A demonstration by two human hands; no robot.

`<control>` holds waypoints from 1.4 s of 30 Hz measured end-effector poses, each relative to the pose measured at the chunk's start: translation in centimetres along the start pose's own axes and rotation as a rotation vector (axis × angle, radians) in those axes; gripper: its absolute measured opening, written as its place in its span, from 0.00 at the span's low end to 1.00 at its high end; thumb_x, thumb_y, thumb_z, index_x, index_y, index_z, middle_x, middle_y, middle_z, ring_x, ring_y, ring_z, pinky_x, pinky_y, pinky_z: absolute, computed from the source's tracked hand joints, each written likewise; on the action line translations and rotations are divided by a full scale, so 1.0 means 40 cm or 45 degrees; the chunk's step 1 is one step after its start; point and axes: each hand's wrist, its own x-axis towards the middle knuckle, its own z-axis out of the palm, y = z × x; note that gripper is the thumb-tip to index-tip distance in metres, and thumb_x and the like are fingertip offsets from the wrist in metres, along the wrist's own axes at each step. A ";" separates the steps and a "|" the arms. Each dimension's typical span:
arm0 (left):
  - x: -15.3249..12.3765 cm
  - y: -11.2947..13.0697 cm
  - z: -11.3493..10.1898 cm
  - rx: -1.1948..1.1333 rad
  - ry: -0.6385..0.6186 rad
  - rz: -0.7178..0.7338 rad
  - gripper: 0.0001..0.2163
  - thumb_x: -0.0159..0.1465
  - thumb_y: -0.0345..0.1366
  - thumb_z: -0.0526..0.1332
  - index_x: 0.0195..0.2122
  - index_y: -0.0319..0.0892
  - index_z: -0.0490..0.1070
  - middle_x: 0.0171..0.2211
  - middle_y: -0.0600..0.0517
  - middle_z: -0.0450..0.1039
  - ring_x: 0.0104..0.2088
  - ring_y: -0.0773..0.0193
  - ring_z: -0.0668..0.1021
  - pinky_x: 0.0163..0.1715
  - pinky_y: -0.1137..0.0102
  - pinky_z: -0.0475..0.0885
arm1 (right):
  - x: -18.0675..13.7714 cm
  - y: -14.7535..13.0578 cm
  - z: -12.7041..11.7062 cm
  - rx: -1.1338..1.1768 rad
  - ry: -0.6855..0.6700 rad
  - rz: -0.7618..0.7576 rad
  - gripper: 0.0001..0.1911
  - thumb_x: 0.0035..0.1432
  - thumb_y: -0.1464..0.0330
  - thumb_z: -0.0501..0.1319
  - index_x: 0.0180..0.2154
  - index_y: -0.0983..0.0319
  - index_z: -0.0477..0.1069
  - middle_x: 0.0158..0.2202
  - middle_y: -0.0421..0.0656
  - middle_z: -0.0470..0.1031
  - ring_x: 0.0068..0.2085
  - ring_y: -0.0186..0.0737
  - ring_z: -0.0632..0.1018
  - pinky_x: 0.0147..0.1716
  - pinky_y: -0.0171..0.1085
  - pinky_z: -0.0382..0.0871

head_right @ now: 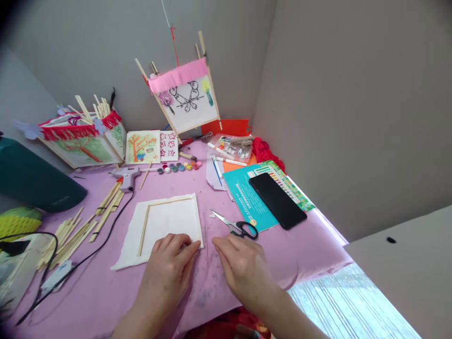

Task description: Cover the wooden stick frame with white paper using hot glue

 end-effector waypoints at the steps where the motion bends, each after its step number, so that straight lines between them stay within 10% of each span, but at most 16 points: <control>1: 0.001 -0.001 0.001 0.012 -0.008 0.005 0.13 0.65 0.26 0.53 0.43 0.43 0.74 0.36 0.48 0.70 0.37 0.56 0.69 0.37 0.58 0.63 | 0.001 -0.006 0.004 0.007 -0.023 -0.009 0.13 0.65 0.75 0.52 0.45 0.63 0.73 0.33 0.44 0.75 0.33 0.37 0.75 0.33 0.35 0.67; 22: 0.006 -0.030 0.006 -0.321 -0.018 -0.019 0.13 0.63 0.24 0.53 0.40 0.44 0.74 0.35 0.47 0.66 0.36 0.58 0.69 0.35 0.60 0.66 | 0.190 -0.060 -0.003 -0.003 -0.751 0.543 0.06 0.56 0.72 0.61 0.27 0.60 0.73 0.28 0.41 0.79 0.31 0.40 0.78 0.29 0.34 0.58; 33: 0.011 -0.027 0.005 -0.317 0.023 -0.036 0.11 0.64 0.27 0.53 0.39 0.44 0.74 0.34 0.47 0.69 0.36 0.57 0.71 0.35 0.60 0.69 | 0.195 -0.057 0.004 -0.048 -0.770 0.522 0.06 0.54 0.73 0.61 0.26 0.61 0.75 0.29 0.42 0.80 0.32 0.40 0.79 0.29 0.33 0.60; 42: -0.030 -0.118 -0.088 -0.083 0.427 -0.235 0.07 0.65 0.33 0.53 0.39 0.42 0.70 0.41 0.46 0.70 0.44 0.57 0.74 0.44 0.64 0.70 | 0.192 -0.036 -0.066 -0.013 -0.678 0.390 0.12 0.60 0.70 0.56 0.30 0.58 0.77 0.31 0.41 0.80 0.33 0.39 0.78 0.30 0.33 0.60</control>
